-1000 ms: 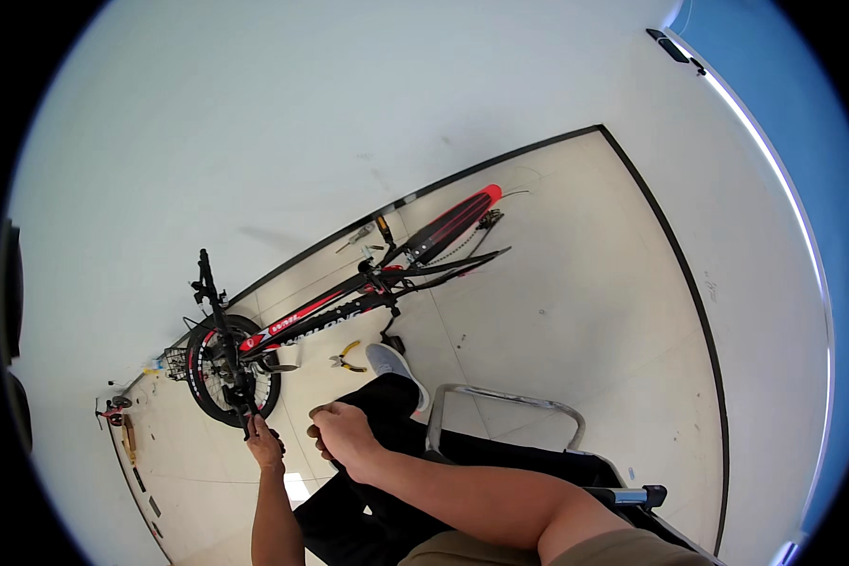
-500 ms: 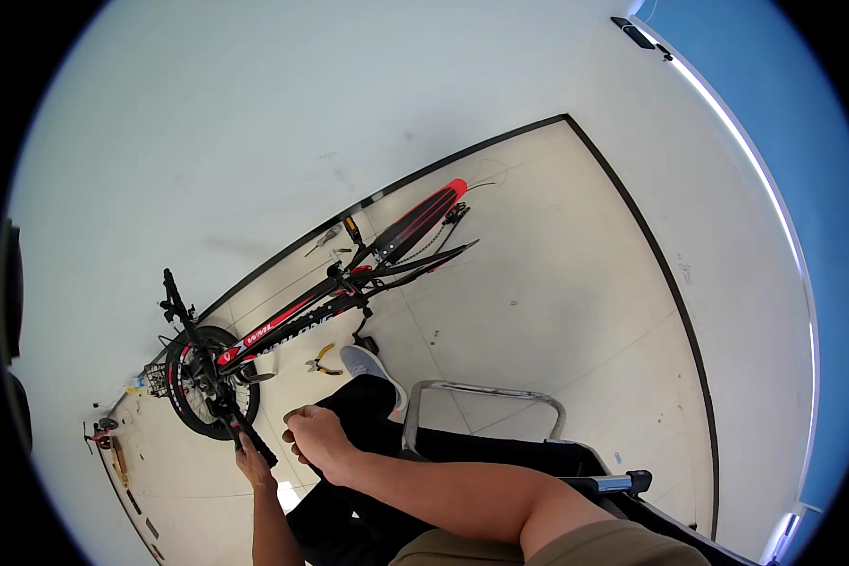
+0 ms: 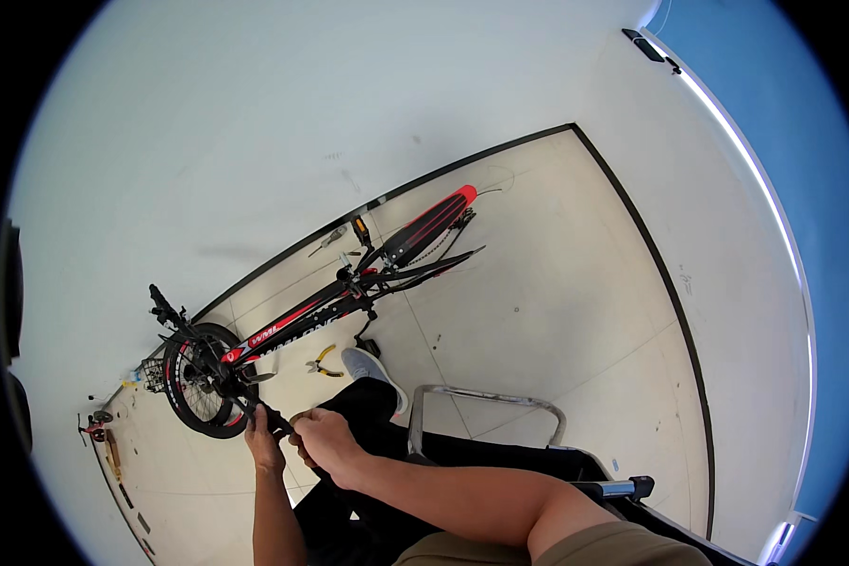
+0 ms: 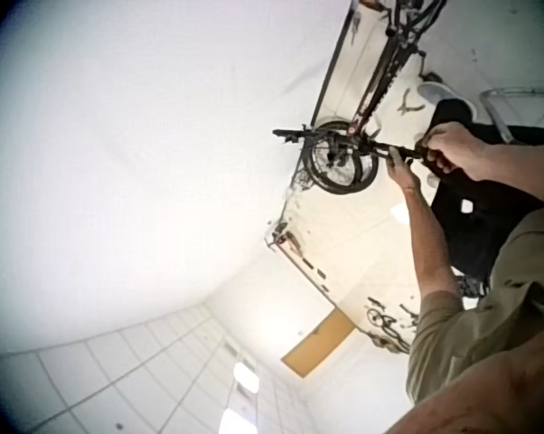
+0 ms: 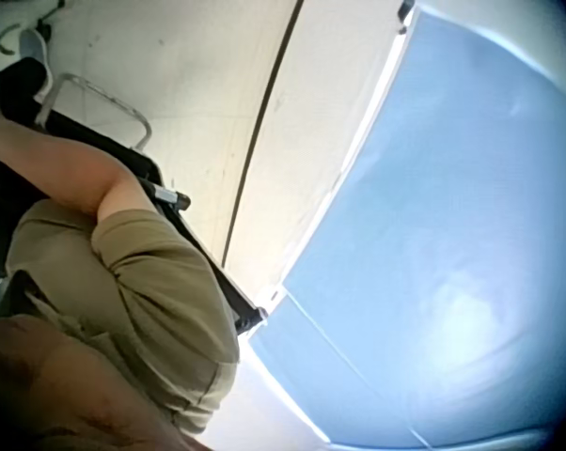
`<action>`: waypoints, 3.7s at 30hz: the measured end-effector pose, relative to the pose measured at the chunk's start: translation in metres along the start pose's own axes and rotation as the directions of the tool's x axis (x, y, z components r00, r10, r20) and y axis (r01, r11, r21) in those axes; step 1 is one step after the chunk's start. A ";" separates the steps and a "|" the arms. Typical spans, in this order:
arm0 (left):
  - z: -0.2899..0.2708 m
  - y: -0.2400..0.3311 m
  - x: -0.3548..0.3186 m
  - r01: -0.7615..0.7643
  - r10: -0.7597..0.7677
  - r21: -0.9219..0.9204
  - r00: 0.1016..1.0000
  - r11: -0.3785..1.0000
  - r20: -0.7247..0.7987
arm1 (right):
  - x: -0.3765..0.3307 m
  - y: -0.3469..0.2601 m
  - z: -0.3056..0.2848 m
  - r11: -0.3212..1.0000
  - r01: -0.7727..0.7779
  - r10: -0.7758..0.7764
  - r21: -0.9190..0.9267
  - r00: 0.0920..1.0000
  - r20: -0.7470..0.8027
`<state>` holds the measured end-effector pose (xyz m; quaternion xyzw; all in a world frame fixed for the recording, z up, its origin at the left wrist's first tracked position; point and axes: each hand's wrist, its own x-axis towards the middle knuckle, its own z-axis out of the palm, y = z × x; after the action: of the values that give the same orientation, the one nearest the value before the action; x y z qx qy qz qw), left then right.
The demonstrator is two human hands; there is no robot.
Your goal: The person assembles a bicycle by attaching the handlebar stem to the frame and tightening it. They manipulate the handlebar, stem, and frame, using a tool to secure the connection.
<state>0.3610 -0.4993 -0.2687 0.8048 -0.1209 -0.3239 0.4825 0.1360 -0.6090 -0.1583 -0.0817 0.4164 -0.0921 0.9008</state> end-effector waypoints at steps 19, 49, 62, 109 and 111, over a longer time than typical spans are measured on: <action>-0.036 -0.021 0.005 0.060 -0.051 0.047 0.985 0.997 -0.165 | -0.006 0.001 0.001 1.000 0.009 -0.009 -0.013 1.000 -0.024; -0.089 -0.059 0.018 -0.080 0.362 0.722 0.899 0.687 -0.245 | -0.011 0.006 -0.002 0.999 0.006 -0.006 -0.048 1.000 -0.010; -0.077 -0.050 0.020 -0.080 0.348 0.699 0.903 0.711 -0.251 | -0.014 0.012 -0.012 0.999 0.014 -0.014 -0.035 1.000 0.007; -0.081 -0.047 0.023 -0.033 0.239 0.699 0.950 0.714 -0.199 | -0.011 0.018 -0.016 0.998 0.034 -0.030 -0.055 0.997 0.064; -0.082 -0.054 0.025 -0.064 0.294 0.716 0.934 0.695 -0.202 | -0.011 0.018 -0.016 0.998 0.033 -0.030 -0.051 0.997 0.068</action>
<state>0.4262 -0.4277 -0.2987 0.9503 -0.2381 -0.0784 0.1847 0.1189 -0.5897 -0.1644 -0.1150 0.3869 -0.0925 0.9102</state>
